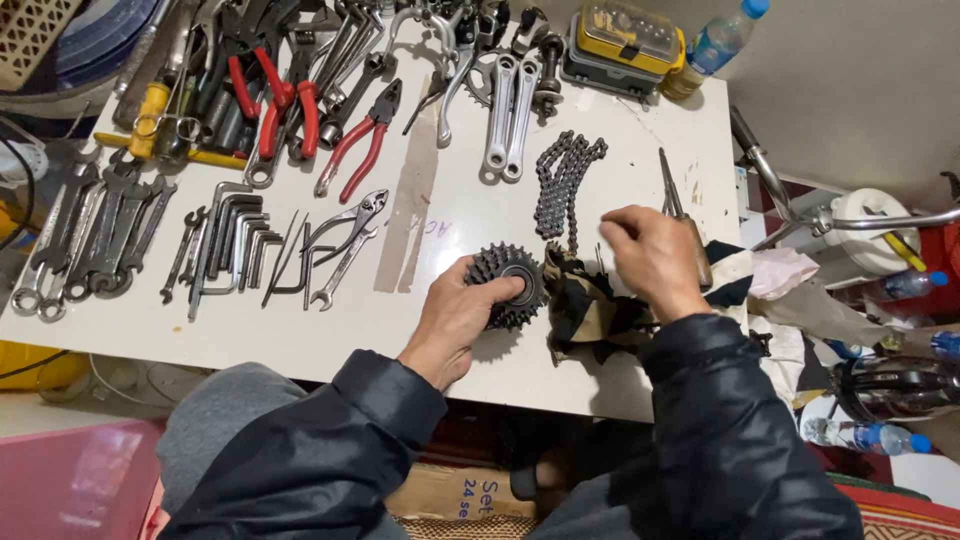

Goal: The person cleans a bicycle cassette with a cloth, wiping the teeth and sides of the sprockets. They then pick up a bicycle chain and place it onto the cassette, rotating the cassette to thread the chain through the gears.

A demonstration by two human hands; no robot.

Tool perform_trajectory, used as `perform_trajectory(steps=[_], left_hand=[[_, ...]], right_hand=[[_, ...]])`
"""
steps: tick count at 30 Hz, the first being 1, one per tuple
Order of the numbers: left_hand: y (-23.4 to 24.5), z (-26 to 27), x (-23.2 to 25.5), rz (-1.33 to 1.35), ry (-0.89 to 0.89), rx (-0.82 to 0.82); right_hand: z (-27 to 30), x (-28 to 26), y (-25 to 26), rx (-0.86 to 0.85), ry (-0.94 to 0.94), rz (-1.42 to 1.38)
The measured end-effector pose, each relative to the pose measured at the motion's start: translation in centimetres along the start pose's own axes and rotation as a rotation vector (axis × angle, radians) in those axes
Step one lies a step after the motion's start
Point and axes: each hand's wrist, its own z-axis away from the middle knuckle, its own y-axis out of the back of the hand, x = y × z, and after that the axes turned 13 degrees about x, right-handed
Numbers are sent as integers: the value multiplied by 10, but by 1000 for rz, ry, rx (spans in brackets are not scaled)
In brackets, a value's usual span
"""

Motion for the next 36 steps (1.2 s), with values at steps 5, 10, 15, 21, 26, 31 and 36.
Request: perform_trajectory(steps=[5,10,15,21,26,31,36], left_hand=[[-5,28,19,-212,-24,-81],[-5,28,18,-250,-47,-91],[-7,36,28,-215,-32,-129],[-4,24,18,-126,-1,-120],[-3,14,15,-97,-4,-133],[-17,46,32,-62,32,-169],[-17,67,41,-277,-16,-304]], right_hand=[[-15,20,-24,-17,12,128],[-12,5,-37,-114,-49,191],[-12,-16,-40,-228,-98,256],[-21,-8,-34,-160,-188,173],[-11,-28,-4,-120,-274,-224],[13,-64,13,-217,-345,-667],[28,-85,16,-319,-270,-722]])
